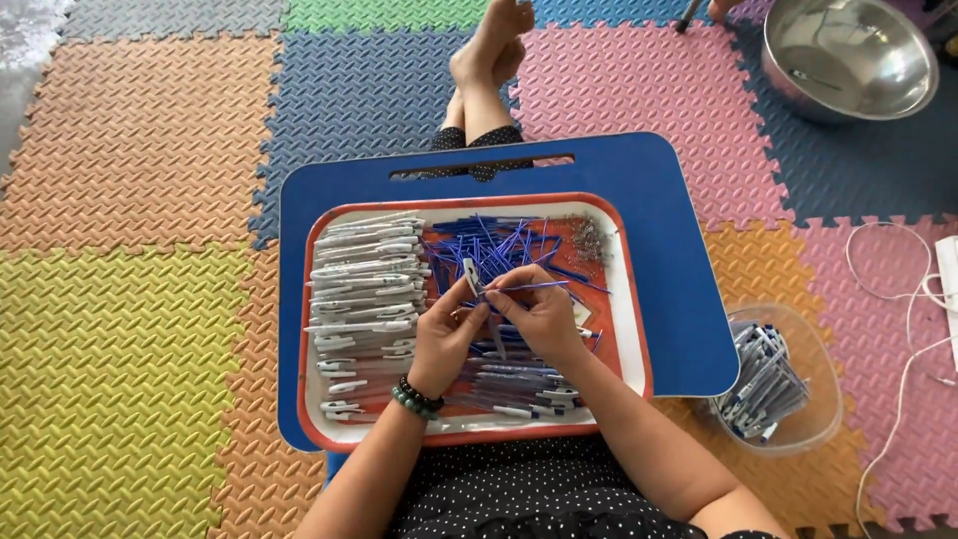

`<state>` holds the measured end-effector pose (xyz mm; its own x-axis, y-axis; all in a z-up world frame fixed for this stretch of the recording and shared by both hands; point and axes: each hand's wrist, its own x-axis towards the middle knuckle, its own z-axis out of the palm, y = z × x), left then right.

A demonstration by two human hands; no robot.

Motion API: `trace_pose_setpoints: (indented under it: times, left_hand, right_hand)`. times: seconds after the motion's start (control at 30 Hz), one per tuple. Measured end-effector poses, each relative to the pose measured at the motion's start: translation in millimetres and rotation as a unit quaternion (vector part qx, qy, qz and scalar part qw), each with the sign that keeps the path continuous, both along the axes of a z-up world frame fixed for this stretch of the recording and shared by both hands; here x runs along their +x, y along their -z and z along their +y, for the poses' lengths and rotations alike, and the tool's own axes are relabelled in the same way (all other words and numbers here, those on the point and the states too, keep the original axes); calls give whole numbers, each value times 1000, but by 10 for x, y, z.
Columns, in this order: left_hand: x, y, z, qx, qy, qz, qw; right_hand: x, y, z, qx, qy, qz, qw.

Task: Assembling pens by inserting ink refills into pen bodies on a lap desk.

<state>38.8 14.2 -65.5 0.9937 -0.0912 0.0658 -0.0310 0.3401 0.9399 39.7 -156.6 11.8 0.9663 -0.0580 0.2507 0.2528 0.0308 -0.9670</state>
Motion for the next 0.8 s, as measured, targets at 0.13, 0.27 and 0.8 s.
trace_pose_setpoints:
  times: [0.13, 0.27, 0.8]
  left_hand:
    - [-12, -92, -9, -49, 16, 26, 998]
    - [-20, -109, -17, -53, 14, 31, 998]
    - [-20, -148, -26, 109, -37, -111, 987]
  right_hand:
    - [5, -15, -20, 20, -14, 19, 1000]
    - [18, 78, -23, 32, -10, 11, 999]
    - [14, 127, 40, -144, 57, -101, 983]
